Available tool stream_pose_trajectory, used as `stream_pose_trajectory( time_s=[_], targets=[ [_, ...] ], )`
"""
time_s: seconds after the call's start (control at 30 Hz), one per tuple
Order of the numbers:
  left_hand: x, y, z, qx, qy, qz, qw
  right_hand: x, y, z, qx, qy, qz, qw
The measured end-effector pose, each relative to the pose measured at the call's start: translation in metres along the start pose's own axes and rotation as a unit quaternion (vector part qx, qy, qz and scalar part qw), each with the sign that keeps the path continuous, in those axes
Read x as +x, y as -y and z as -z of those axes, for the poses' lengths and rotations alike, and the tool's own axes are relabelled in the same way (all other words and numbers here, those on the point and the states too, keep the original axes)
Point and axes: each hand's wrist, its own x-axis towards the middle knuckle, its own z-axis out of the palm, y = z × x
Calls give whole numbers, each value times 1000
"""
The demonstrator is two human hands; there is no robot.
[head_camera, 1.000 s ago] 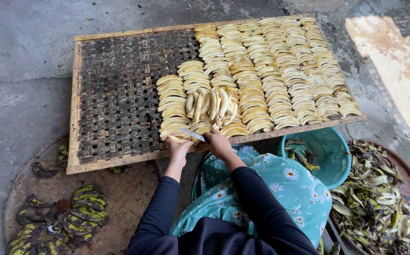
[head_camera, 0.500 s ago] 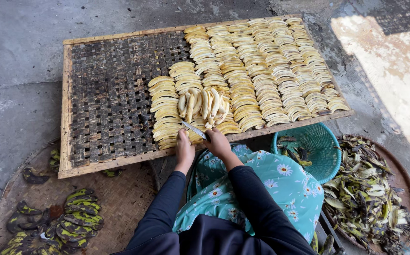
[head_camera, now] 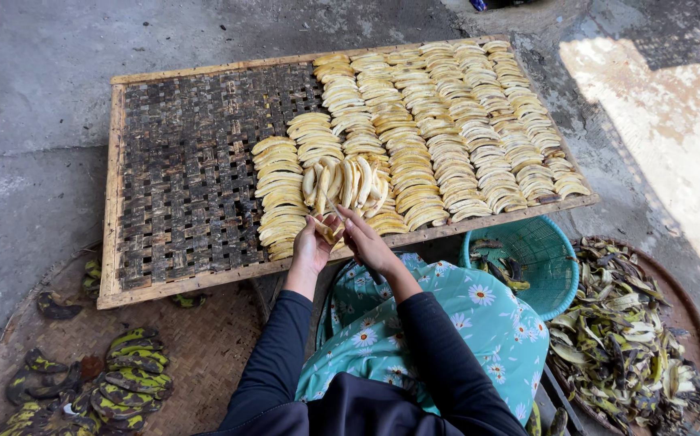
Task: The person sits on the ground and peels bananas with a small knife, cutting away the peel and dropping the skins into a basket and a tray of peels. Peeled bananas are placed in rows on a large woven drying tray alongside many already peeled bananas.
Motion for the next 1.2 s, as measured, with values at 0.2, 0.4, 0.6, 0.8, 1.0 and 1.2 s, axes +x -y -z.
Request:
stream_pose_trajectory(
  time_s=[0.2, 0.4, 0.6, 0.8, 1.0, 1.2],
  targets=[
    [13, 0, -22, -118, 80, -72, 987, -4, -10, -6, -23, 39, 108, 993],
    [8, -2, -42, -215, 86, -47, 972, -7, -24, -3, 59, 64, 53, 995],
    [13, -1, -53, -183, 72, -73, 978, -5, -21, -2, -72, 46, 204, 975],
    [21, -9, -47, -84, 31, -53, 995, -7, -13, 0, -223, 15, 210, 952],
    [28, -14, -43, -122, 22, 17, 992, -6, -13, -1, -231, 9, 223, 947],
    [22, -12, -48, -41, 4, 30, 999, 0, -20, 2, -253, -20, 202, 946]
  ],
)
